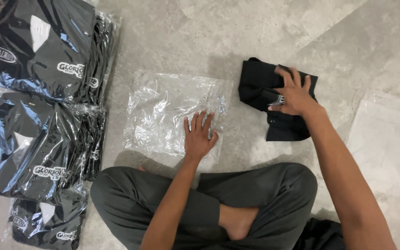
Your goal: Folding black shirts and packaging them into clear plastic bags.
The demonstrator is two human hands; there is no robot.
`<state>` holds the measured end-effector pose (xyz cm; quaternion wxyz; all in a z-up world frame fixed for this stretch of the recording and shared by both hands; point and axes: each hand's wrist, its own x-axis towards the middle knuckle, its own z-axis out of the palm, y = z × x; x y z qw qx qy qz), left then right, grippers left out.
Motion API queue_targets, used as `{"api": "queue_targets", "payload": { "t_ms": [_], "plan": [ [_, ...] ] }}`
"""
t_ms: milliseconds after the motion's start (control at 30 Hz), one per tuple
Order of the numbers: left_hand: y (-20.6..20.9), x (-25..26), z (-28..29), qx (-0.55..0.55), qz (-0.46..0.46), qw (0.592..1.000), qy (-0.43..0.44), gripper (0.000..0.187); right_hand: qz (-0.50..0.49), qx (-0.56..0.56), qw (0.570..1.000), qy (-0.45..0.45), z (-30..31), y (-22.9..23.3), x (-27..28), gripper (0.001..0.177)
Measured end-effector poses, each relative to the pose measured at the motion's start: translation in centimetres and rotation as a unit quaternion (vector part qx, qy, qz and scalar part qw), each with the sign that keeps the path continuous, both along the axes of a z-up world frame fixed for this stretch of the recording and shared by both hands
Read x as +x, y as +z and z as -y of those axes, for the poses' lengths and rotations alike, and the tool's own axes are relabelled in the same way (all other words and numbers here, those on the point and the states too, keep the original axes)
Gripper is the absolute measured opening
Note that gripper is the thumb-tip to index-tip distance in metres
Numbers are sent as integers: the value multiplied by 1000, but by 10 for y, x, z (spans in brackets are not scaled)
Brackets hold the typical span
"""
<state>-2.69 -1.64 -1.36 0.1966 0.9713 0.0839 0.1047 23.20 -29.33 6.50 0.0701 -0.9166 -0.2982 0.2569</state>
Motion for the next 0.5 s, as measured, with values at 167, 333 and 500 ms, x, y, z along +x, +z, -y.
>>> {"api": "queue_targets", "payload": {
  "t_ms": [167,333,500],
  "plan": [
    [0,0,0,1,-11,1000,-2,60,-67,22,994,-87,-16,26,16,115],
    [-4,0,-2,5,-22,1000,-5,61,-38,-49,996,-67,-6,-3,38,163],
    [9,-1,-10,-85,-46,995,-19,65,-44,-45,995,-83,1,-2,36,138]
  ]
}}
